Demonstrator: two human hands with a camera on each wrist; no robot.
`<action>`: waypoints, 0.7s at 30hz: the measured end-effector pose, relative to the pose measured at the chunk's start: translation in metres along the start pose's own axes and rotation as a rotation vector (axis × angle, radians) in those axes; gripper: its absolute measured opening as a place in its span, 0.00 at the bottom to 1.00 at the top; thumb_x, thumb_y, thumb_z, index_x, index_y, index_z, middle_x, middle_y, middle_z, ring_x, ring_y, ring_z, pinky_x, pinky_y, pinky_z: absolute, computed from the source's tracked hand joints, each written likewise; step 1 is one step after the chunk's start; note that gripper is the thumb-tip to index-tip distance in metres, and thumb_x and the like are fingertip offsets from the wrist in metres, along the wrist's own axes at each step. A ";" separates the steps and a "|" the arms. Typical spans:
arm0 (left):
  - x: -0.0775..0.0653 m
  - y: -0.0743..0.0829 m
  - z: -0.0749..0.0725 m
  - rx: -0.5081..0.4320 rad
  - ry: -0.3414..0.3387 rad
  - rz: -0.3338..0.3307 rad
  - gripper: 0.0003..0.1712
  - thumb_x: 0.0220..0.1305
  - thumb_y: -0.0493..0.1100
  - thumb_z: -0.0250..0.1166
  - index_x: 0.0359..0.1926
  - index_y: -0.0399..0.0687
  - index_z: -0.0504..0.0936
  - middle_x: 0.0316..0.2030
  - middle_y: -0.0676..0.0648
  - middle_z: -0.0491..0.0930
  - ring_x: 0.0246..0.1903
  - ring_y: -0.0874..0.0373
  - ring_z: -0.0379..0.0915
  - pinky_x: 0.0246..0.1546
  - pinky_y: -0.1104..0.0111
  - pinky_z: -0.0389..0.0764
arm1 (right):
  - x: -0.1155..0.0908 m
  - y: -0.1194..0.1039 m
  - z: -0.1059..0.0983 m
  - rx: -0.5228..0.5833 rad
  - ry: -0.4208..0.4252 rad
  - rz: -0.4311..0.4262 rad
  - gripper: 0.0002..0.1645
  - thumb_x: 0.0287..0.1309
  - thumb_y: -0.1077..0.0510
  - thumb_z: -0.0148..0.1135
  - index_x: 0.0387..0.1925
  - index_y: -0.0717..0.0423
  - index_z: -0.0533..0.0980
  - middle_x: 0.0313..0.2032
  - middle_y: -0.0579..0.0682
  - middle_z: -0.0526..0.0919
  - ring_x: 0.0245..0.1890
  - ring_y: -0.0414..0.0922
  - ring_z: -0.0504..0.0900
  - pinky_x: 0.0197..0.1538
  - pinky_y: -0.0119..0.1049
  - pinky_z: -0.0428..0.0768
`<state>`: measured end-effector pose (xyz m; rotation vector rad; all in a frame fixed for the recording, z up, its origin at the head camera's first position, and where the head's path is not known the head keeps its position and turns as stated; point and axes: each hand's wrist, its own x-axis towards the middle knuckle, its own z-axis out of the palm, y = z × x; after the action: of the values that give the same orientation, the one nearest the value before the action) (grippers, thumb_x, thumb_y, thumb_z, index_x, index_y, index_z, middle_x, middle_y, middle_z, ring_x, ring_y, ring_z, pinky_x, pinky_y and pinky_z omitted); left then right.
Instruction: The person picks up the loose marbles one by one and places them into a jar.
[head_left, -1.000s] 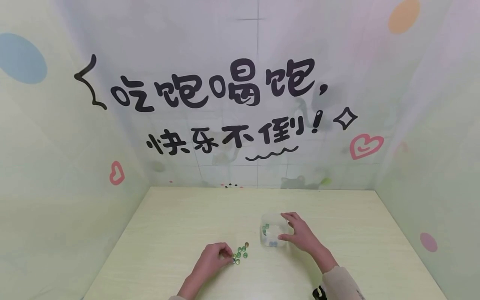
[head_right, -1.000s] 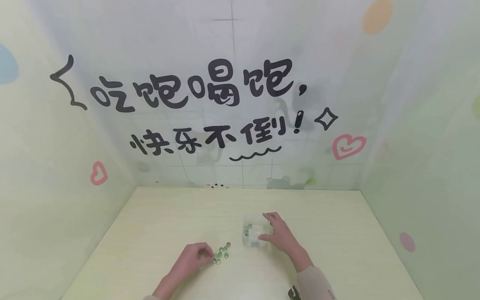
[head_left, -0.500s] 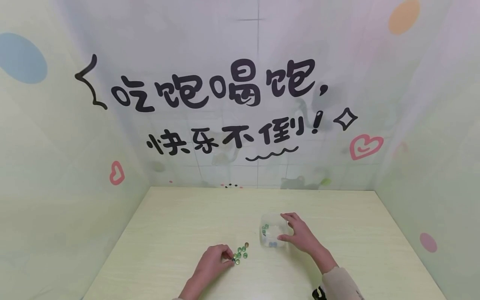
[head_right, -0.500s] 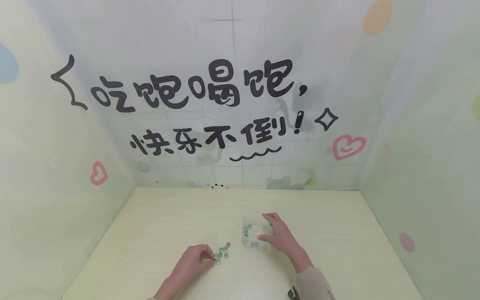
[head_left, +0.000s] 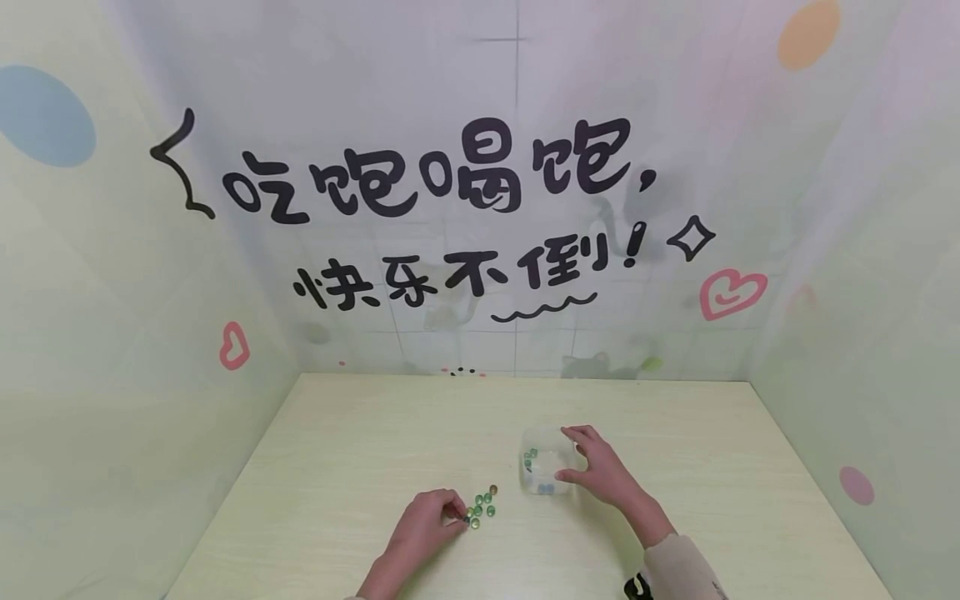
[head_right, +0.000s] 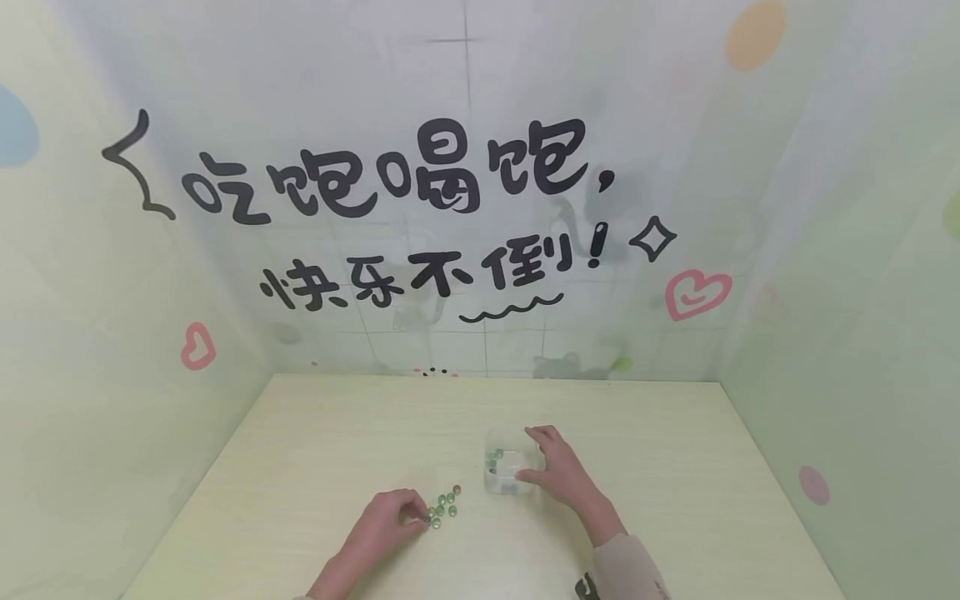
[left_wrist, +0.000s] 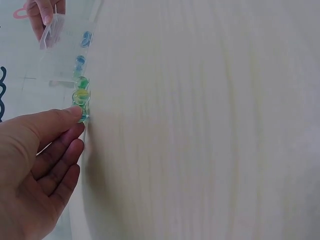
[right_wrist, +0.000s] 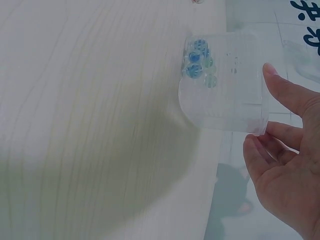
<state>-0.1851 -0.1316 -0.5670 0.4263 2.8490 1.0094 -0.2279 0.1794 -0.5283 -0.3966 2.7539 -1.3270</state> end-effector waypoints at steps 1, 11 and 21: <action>0.000 0.000 0.000 -0.005 0.002 -0.004 0.08 0.52 0.40 0.75 0.32 0.54 0.84 0.30 0.59 0.83 0.30 0.69 0.75 0.34 0.73 0.78 | 0.000 0.000 0.000 -0.001 0.000 0.000 0.44 0.52 0.61 0.75 0.67 0.70 0.65 0.62 0.66 0.69 0.64 0.66 0.72 0.66 0.54 0.73; 0.001 -0.001 -0.002 -0.019 0.023 -0.009 0.07 0.53 0.40 0.75 0.32 0.54 0.84 0.29 0.59 0.82 0.31 0.69 0.74 0.34 0.73 0.77 | -0.001 -0.002 0.000 0.000 0.003 0.009 0.44 0.52 0.61 0.75 0.67 0.70 0.66 0.62 0.66 0.69 0.64 0.67 0.72 0.65 0.54 0.74; 0.001 0.000 -0.007 -0.033 0.035 0.018 0.07 0.53 0.40 0.75 0.32 0.53 0.84 0.29 0.59 0.82 0.31 0.69 0.74 0.34 0.74 0.78 | 0.000 -0.002 0.000 -0.005 0.004 0.019 0.44 0.51 0.61 0.75 0.67 0.69 0.66 0.62 0.65 0.70 0.64 0.66 0.72 0.65 0.54 0.74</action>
<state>-0.1876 -0.1355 -0.5616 0.4372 2.8597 1.0756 -0.2275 0.1781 -0.5273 -0.3671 2.7578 -1.3187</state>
